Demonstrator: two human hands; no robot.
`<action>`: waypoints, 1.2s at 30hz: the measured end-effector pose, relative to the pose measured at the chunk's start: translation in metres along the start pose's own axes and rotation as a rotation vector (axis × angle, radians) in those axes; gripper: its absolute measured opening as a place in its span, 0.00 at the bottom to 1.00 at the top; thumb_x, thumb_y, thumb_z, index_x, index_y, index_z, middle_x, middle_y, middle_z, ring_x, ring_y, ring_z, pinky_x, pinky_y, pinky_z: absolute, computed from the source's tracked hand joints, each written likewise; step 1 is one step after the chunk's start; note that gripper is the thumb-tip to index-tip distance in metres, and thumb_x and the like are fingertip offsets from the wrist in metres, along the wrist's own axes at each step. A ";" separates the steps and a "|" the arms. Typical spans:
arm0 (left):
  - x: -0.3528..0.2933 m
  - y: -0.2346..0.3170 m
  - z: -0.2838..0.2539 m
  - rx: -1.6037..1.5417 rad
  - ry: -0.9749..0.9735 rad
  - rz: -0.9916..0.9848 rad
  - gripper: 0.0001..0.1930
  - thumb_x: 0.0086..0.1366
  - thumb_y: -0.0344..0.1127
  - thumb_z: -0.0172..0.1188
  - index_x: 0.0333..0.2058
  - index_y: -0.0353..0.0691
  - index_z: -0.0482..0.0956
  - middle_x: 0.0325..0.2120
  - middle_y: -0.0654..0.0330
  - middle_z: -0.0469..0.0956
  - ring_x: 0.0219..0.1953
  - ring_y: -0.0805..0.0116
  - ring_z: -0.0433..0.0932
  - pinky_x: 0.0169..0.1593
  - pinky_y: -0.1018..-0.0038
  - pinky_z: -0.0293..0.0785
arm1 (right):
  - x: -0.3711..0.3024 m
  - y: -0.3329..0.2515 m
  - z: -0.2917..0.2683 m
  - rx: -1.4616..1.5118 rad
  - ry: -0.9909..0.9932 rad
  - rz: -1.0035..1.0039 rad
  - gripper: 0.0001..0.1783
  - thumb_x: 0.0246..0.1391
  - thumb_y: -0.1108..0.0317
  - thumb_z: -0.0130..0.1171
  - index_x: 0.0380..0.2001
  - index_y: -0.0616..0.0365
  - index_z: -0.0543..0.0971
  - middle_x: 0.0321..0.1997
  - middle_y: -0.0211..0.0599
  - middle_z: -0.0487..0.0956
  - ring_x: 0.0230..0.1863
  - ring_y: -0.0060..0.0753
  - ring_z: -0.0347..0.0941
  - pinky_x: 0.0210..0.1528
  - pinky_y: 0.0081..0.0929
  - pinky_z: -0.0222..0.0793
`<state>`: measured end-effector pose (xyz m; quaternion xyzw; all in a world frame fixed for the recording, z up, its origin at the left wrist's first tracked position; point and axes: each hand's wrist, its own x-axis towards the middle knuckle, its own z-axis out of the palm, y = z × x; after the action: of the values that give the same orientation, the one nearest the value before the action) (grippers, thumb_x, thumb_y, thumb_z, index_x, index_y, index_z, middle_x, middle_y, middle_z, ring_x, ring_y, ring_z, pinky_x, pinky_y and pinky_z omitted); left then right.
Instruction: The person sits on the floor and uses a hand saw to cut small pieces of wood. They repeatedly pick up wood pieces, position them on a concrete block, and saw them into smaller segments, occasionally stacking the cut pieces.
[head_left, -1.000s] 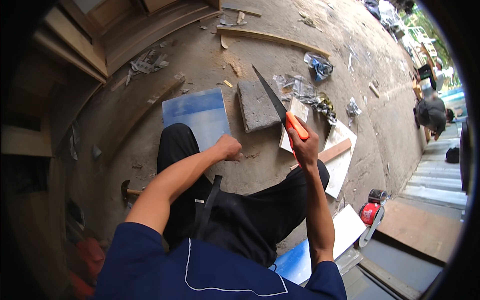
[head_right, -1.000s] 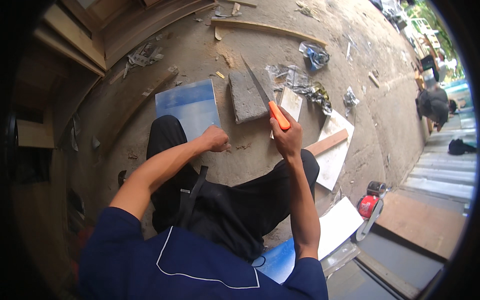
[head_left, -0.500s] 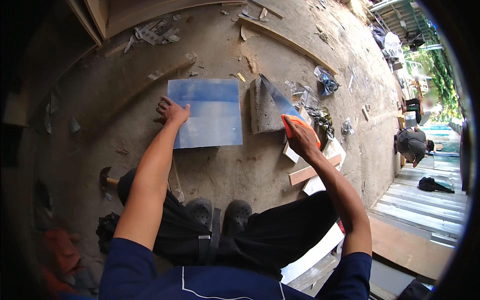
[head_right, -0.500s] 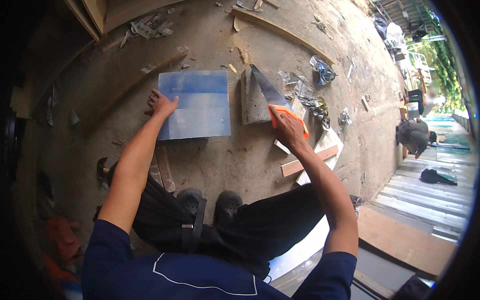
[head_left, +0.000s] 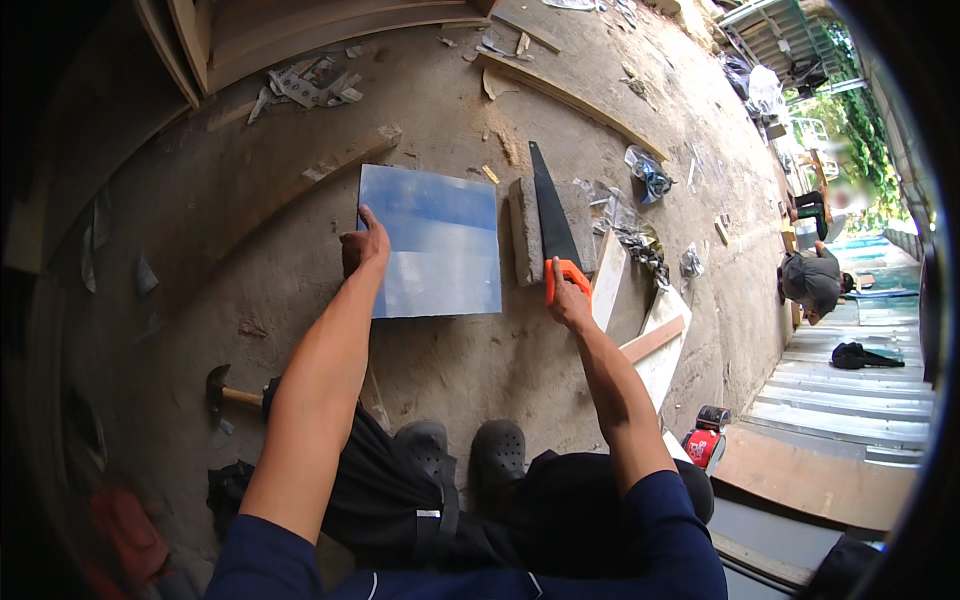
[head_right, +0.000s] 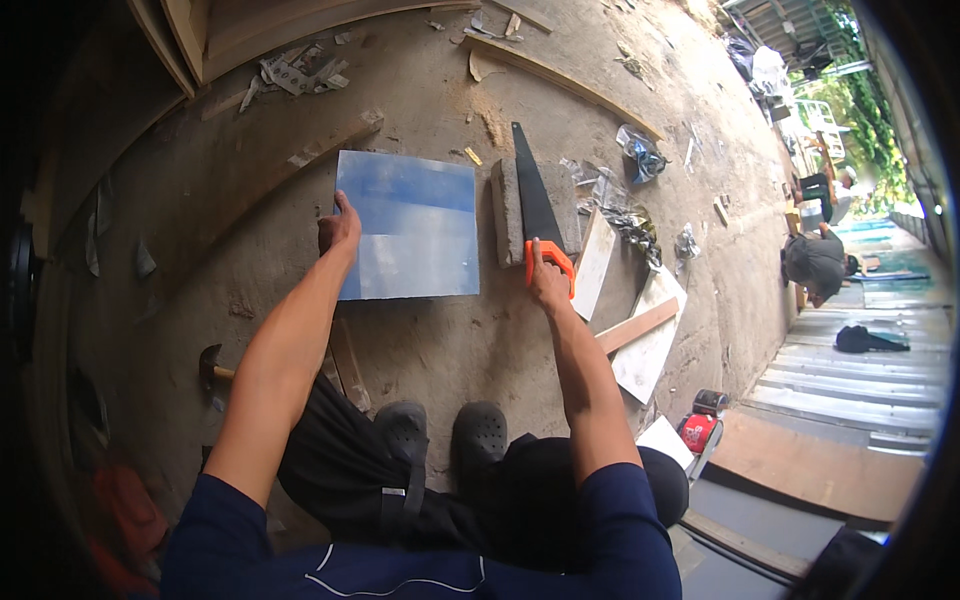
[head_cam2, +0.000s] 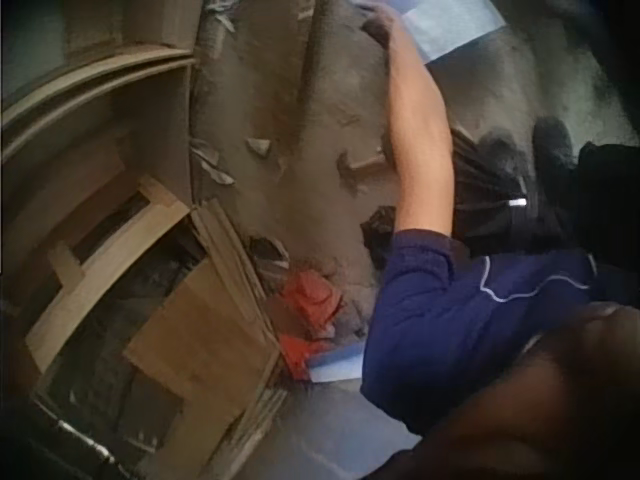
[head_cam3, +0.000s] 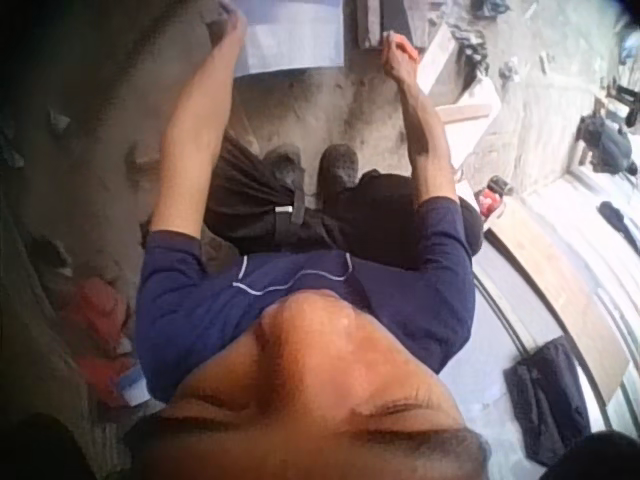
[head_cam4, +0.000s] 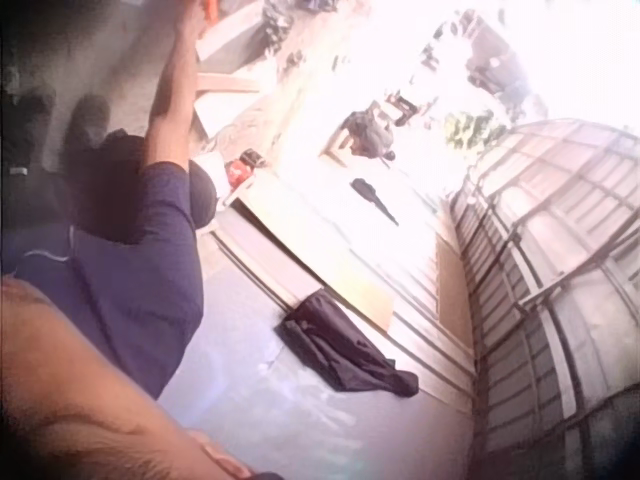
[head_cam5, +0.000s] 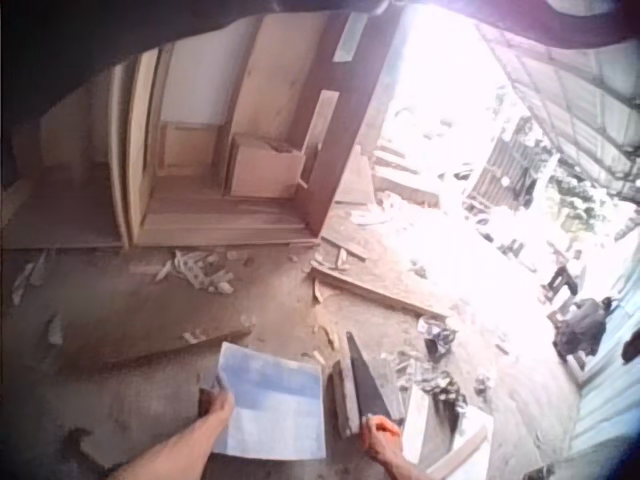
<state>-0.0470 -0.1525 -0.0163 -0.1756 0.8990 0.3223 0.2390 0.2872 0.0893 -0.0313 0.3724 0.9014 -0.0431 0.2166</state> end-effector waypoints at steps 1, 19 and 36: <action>-0.001 0.003 -0.003 -0.007 -0.018 -0.025 0.44 0.64 0.71 0.38 0.37 0.24 0.79 0.36 0.40 0.81 0.41 0.46 0.81 0.43 0.54 0.75 | 0.002 -0.001 0.002 -0.005 0.005 -0.001 0.56 0.48 0.70 0.56 0.72 0.45 0.31 0.39 0.53 0.80 0.40 0.55 0.78 0.41 0.49 0.73; -0.035 0.033 -0.063 -0.961 0.100 0.079 0.40 0.66 0.67 0.38 0.45 0.30 0.77 0.43 0.46 0.79 0.44 0.50 0.78 0.49 0.61 0.74 | -0.006 -0.124 -0.143 1.586 0.034 -0.121 0.47 0.62 0.30 0.30 0.63 0.63 0.65 0.67 0.46 0.64 0.70 0.39 0.54 0.70 0.31 0.45; -0.090 0.018 -0.164 -0.979 -0.793 0.389 0.36 0.67 0.63 0.47 0.61 0.39 0.64 0.56 0.54 0.70 0.58 0.58 0.69 0.61 0.60 0.66 | 0.009 -0.118 -0.215 1.847 -0.062 -0.785 0.32 0.70 0.49 0.32 0.70 0.55 0.53 0.72 0.39 0.57 0.71 0.38 0.52 0.69 0.32 0.52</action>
<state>-0.0337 -0.2331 0.1525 0.0337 0.5078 0.7714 0.3820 0.1231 0.0614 0.1490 0.0695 0.5680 -0.8037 -0.1634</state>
